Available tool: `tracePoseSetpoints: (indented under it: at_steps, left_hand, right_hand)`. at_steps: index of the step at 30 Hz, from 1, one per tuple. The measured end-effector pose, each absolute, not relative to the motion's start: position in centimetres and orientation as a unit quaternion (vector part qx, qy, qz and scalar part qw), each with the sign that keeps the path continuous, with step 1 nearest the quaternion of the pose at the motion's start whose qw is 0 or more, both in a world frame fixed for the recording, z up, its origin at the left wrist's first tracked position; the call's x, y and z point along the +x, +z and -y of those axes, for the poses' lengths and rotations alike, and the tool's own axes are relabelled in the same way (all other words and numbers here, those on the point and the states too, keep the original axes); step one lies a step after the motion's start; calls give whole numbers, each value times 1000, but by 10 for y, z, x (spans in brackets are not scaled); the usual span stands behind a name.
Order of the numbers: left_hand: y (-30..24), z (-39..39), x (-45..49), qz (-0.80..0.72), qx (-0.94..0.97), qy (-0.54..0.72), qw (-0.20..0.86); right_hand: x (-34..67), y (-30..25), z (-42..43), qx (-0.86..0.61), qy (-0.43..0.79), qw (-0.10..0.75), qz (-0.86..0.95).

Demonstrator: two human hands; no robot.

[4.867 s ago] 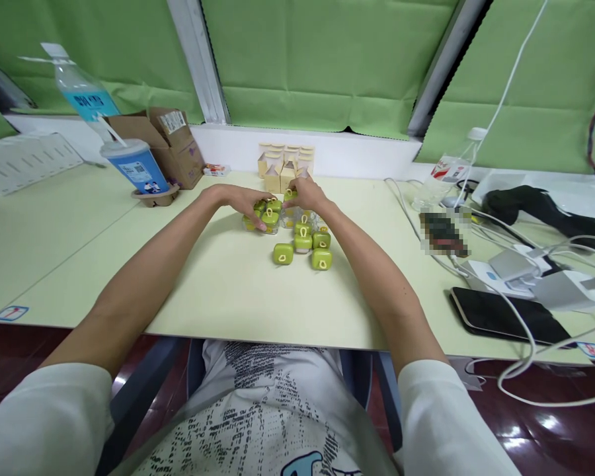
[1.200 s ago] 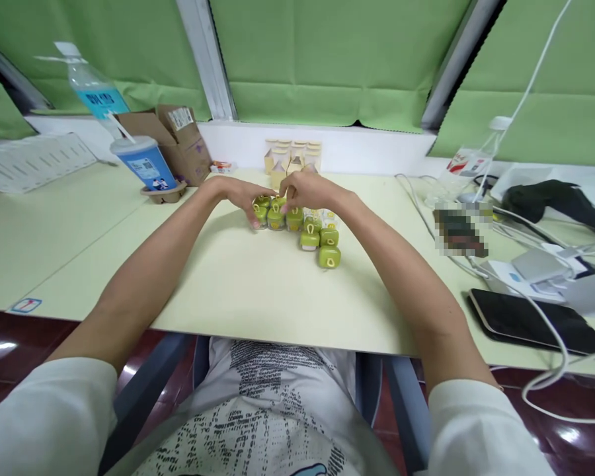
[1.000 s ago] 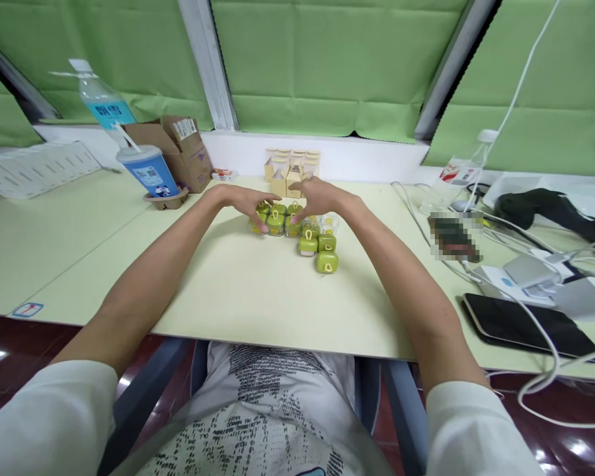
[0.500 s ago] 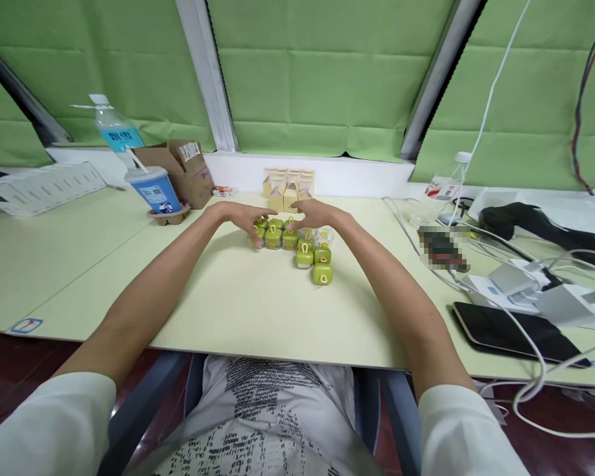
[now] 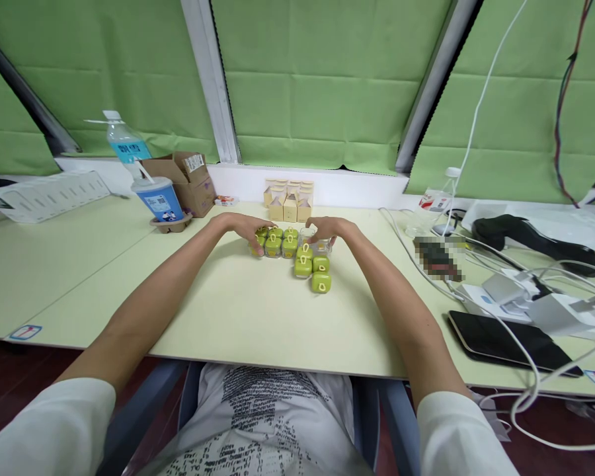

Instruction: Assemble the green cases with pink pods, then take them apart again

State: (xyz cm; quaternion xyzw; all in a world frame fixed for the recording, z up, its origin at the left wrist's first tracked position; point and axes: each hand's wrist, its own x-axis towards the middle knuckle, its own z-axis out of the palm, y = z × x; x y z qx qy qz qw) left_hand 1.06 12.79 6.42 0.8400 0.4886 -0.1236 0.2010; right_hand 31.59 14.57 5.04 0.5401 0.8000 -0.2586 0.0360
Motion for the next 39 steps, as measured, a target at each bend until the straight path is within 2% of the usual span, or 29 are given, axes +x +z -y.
tracePoseSetpoints:
  at_steps: [27, 39]
  left_hand:
    - [67, -124, 14, -490, 840, -125, 195]
    - [67, -124, 14, -496, 837, -130, 191]
  right_hand:
    - [316, 54, -142, 529, -311, 45, -788]
    - [353, 69, -145, 529, -410, 57, -741]
